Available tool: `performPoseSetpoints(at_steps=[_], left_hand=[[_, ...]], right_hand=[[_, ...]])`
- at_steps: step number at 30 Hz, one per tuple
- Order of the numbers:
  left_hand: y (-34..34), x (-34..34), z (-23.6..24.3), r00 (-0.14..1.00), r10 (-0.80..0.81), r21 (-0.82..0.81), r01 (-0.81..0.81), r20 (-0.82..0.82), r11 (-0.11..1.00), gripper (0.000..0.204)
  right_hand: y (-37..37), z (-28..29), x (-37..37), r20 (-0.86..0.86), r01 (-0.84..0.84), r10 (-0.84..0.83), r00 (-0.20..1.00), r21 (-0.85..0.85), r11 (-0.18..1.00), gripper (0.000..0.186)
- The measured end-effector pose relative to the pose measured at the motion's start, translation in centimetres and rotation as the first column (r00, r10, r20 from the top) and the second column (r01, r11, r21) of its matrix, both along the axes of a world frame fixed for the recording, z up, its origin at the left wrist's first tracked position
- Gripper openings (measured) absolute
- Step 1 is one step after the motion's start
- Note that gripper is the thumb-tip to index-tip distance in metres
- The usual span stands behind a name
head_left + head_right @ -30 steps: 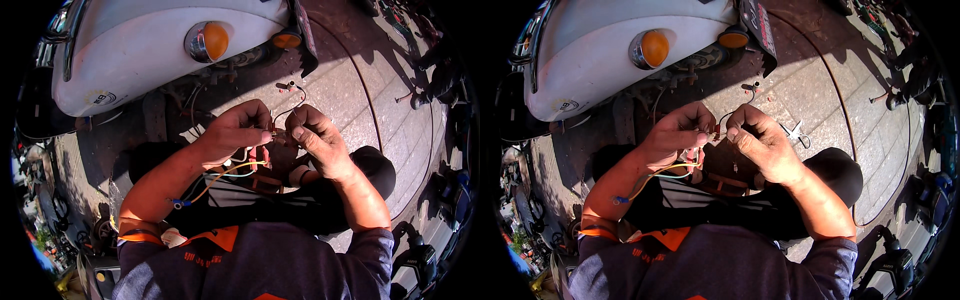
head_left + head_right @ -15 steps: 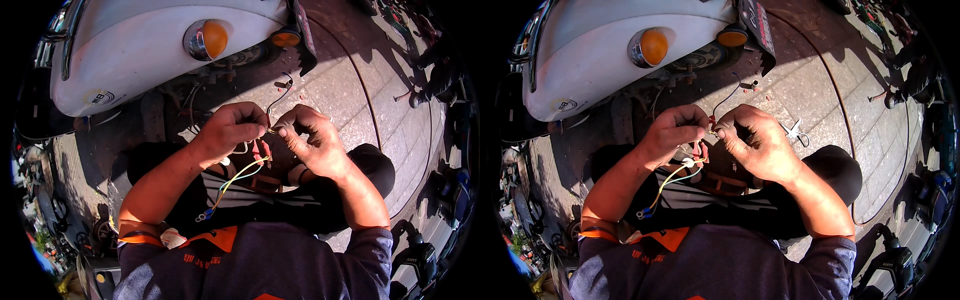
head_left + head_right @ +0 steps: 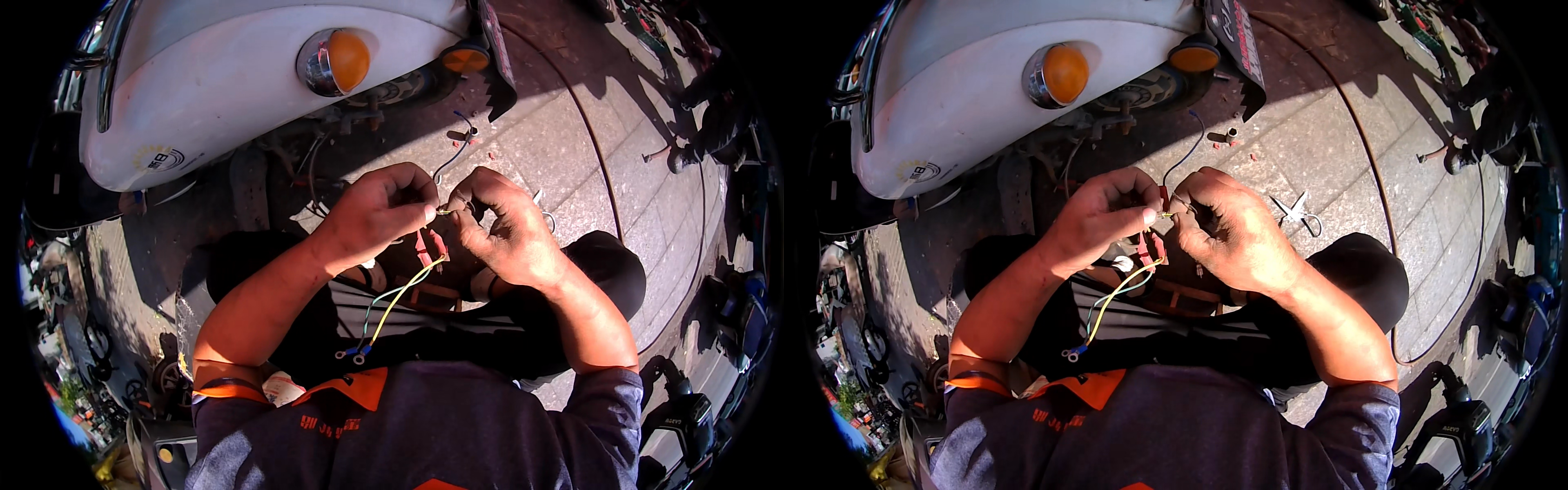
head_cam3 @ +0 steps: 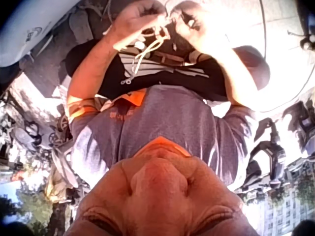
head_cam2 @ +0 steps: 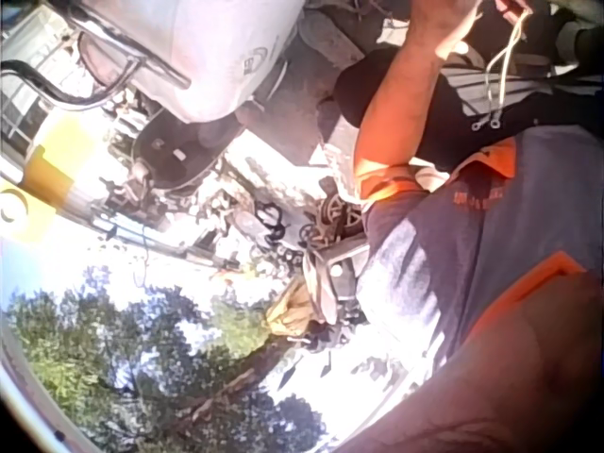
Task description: The person connects and organizes electrical wires on the rear of a motorcycle by hand and using scissors.
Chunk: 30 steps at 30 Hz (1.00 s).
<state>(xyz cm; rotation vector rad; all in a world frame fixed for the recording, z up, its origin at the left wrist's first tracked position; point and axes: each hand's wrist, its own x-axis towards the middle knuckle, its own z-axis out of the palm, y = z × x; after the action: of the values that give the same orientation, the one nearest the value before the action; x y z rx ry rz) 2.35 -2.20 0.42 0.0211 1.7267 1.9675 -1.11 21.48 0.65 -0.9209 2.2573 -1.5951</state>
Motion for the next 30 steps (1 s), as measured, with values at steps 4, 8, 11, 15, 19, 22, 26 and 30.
performPoseSetpoints(at_steps=[4,8,11,15,19,22,26,30], left_hand=[[0.4,0.0,0.6,1.000,-0.019,-0.172,0.018,-0.003,0.985,0.012],[0.5,0.2,0.4,0.999,0.005,-0.177,-0.014,-0.049,0.984,0.012],[0.6,0.2,0.1,0.999,0.039,-0.148,-0.042,-0.028,0.988,0.012],[0.4,0.2,-0.6,0.996,0.029,-0.142,-0.041,-0.083,0.989,0.012],[0.5,0.1,-0.6,0.998,0.014,-0.139,-0.021,-0.055,0.990,0.008],[0.4,0.1,-0.5,0.999,0.015,-0.086,-0.017,-0.031,0.996,0.008],[0.3,0.0,-0.4,0.998,0.003,-0.085,-0.008,-0.058,0.996,0.008],[0.5,0.1,-0.6,0.988,0.000,-0.143,-0.022,-0.153,0.990,0.008]], right_hand=[[-0.1,-0.1,0.1,-0.039,0.039,-0.039,0.998,0.005,0.999,0.012],[-0.2,-0.6,0.3,-0.116,0.043,-0.049,0.992,-0.056,0.997,0.013],[0.0,-1.2,0.4,-0.061,0.040,-0.041,0.997,-0.013,0.999,0.016],[-0.1,-0.7,0.3,-0.061,0.027,-0.020,0.998,0.101,0.995,0.021],[0.0,-0.9,0.5,-0.122,0.063,-0.050,0.991,0.108,0.992,0.021],[-0.1,-0.7,0.4,-0.091,0.078,-0.069,0.993,0.095,0.992,0.019],[-0.2,-0.8,0.3,-0.048,0.087,-0.086,0.995,0.015,0.996,0.019],[-0.2,-0.4,0.5,0.101,0.030,-0.045,0.994,0.147,0.989,0.019]])
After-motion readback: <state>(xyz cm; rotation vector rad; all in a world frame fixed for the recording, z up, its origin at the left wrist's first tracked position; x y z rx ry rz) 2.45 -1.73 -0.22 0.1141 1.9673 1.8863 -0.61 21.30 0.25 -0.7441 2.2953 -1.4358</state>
